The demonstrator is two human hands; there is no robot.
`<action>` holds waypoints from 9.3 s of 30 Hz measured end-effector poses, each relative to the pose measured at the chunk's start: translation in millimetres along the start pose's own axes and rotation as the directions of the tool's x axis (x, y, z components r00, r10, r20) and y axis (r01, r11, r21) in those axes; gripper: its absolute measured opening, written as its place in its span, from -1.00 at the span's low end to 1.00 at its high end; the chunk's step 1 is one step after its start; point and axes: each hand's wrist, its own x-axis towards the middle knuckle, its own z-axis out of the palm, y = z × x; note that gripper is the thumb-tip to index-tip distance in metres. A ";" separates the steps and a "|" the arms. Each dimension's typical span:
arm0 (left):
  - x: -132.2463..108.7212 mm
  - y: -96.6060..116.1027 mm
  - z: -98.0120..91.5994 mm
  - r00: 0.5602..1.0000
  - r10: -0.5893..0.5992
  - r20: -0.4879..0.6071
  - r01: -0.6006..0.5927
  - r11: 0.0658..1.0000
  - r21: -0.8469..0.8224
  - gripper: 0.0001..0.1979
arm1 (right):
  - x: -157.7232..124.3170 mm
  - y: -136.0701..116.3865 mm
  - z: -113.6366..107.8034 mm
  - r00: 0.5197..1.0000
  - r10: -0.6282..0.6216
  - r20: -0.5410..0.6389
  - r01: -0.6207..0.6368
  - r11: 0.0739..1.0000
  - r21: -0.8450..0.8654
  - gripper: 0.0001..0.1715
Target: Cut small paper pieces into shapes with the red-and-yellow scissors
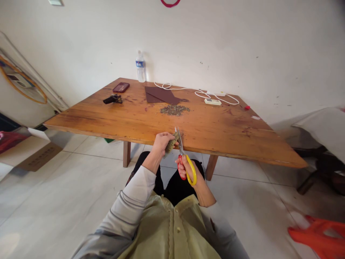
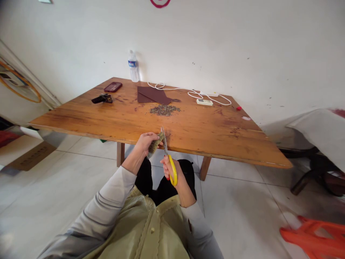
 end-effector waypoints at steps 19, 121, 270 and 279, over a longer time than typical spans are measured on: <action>1.0 1.5 -2.9 1.000 0.003 0.023 -0.004 0.998 0.059 -0.87 | 1.5 -3.3 -6.4 0.999 -0.022 0.024 0.022 1.000 0.000 -0.20; 0.8 -2.0 3.1 0.999 -0.001 -0.038 -0.001 0.998 -0.060 -0.83 | 2.7 -3.7 -3.5 0.998 -0.022 -0.066 0.015 0.993 -0.119 -0.32; 40.4 52.9 17.7 0.891 0.013 0.454 -0.454 0.080 0.888 -0.75 | 3.4 -65.8 -1.0 0.989 0.114 0.093 -0.146 0.842 0.519 -0.44; 74.2 68.4 21.2 0.999 -0.036 0.037 0.021 0.941 0.337 -0.93 | 10.6 -86.5 0.0 0.993 0.111 0.037 -0.117 0.938 0.326 -0.17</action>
